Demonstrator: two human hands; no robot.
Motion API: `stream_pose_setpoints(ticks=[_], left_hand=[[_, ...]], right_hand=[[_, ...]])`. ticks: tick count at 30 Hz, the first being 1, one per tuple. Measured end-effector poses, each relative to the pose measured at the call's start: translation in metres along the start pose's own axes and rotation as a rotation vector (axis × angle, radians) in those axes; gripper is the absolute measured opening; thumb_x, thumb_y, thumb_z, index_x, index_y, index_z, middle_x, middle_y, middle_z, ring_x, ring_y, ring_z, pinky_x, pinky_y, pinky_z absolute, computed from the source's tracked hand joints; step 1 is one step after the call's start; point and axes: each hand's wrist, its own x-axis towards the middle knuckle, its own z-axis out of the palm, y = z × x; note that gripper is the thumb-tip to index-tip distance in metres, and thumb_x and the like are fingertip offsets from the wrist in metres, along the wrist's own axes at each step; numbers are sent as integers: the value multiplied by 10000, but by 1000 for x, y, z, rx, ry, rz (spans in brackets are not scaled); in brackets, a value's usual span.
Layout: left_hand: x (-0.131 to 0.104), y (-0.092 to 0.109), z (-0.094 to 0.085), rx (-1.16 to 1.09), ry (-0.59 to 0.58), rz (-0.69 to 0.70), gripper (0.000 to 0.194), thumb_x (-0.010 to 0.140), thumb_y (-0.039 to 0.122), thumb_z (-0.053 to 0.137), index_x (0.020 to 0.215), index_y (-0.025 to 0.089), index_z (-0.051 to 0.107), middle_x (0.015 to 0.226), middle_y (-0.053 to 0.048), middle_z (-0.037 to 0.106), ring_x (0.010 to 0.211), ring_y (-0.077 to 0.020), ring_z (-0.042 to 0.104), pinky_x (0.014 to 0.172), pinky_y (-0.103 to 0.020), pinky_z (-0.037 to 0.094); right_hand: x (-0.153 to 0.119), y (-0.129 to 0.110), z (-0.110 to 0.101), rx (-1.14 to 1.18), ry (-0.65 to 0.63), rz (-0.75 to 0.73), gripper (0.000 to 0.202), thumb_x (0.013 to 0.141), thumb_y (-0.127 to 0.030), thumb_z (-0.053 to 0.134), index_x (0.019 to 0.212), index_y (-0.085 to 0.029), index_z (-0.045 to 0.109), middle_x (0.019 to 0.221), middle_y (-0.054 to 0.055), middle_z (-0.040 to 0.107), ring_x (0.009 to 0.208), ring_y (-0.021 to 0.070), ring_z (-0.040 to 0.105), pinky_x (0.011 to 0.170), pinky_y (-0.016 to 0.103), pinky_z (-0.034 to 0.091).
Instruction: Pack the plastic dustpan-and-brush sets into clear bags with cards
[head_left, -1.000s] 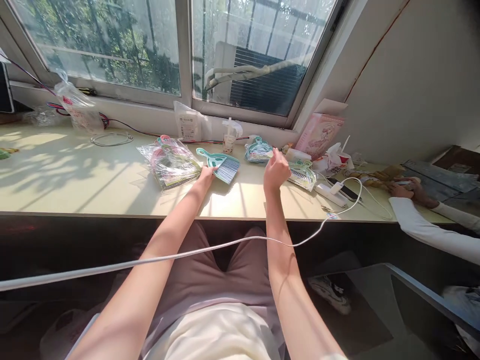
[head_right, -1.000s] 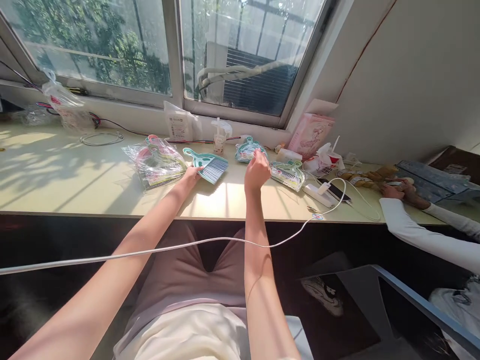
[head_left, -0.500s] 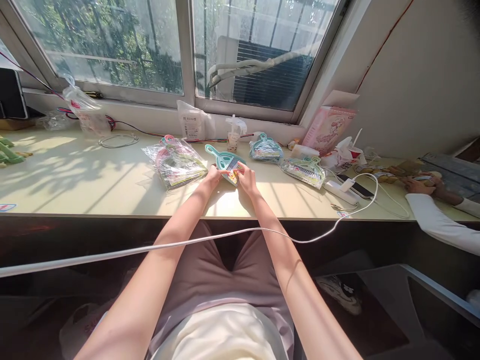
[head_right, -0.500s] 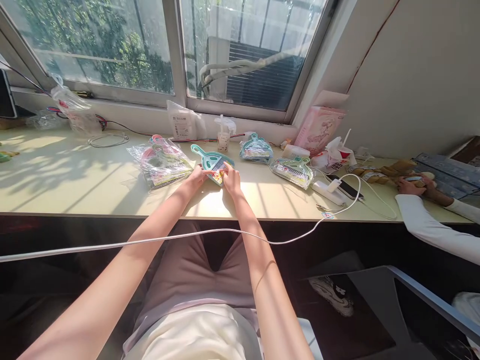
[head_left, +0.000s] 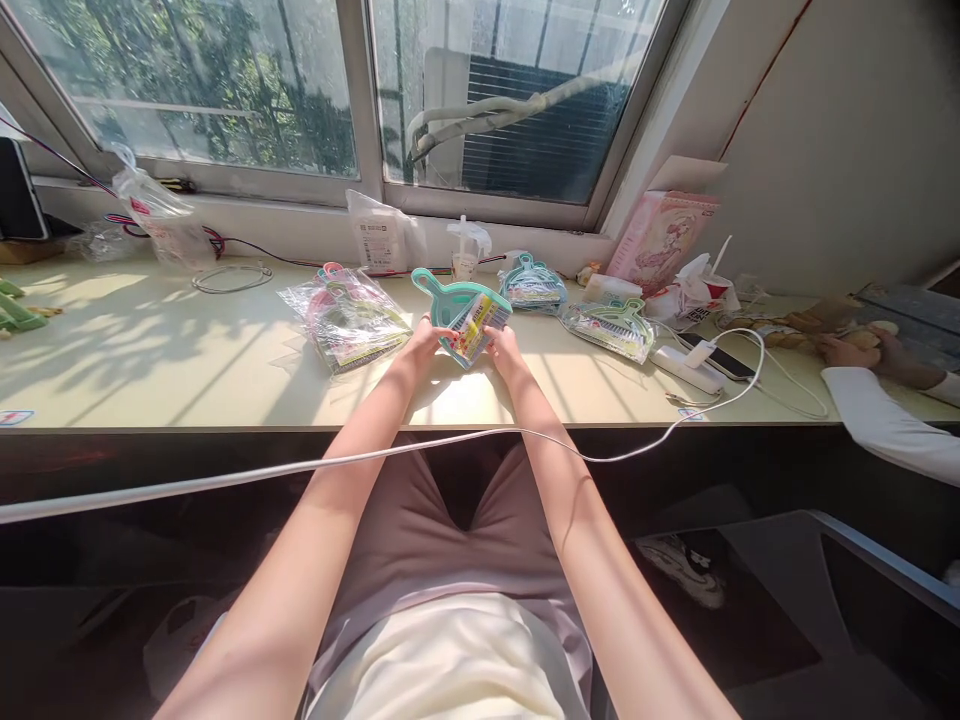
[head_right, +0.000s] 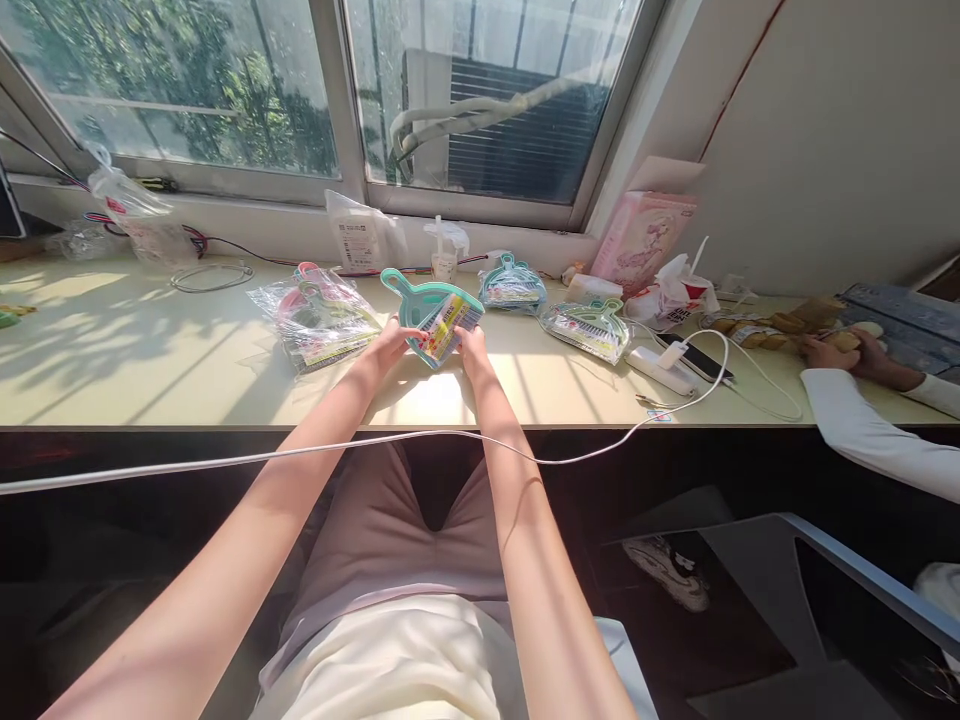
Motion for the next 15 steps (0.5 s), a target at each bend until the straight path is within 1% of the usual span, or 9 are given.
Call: stream_pose_setpoints(ticks=[2,4,7,9,11,13,15], left_hand=[[-1,1,0,30,16,-16,676,680,205,874,1302,303,627,1066,-43,742,1107,-299,743,1003,-454,591],[-3,2,0,43,29,-26,646,697,274,921,1277,303,639,1089,-63,749,1130,-319,748,988,-454,585],[-4,5,1,60,29,-12,607,697,336,957,1223,310,654,1088,-57,750,1161,-324,754,976,-431,574],[-5,6,1,73,15,-3,608,694,347,971,1215,318,658,1075,-46,753,1164,-324,758,965,-420,575],[-5,7,1,67,-2,9,642,680,323,986,1232,327,659,1074,-37,758,1158,-320,760,965,-416,582],[-4,6,1,53,-17,30,683,677,293,987,1274,333,658,1080,-27,760,1147,-301,761,995,-418,588],[-4,5,2,51,-31,41,707,698,284,976,1327,315,656,1085,-29,763,1137,-282,758,1050,-435,589]], right_hand=[[4,-5,4,53,18,50,279,861,-168,781,994,-298,573,962,-4,748,1000,214,752,860,333,696],[6,-8,4,84,20,82,281,860,-146,767,983,-297,564,925,-16,734,949,203,747,821,316,700],[5,-9,1,129,12,122,278,866,-137,762,998,-293,574,916,-14,754,941,203,760,808,315,711],[2,-7,-1,148,-4,122,298,851,-129,773,1018,-290,587,934,-7,775,974,209,776,831,323,719],[0,-6,-2,144,-23,95,335,826,-130,790,1049,-293,599,953,-9,785,1009,222,788,869,353,732],[-3,-6,-2,121,-26,61,358,818,-146,796,1085,-294,609,976,-8,789,1044,238,795,913,397,741],[-4,-7,-1,85,-13,45,350,828,-165,799,1102,-282,615,999,11,796,1072,259,800,951,443,738]])
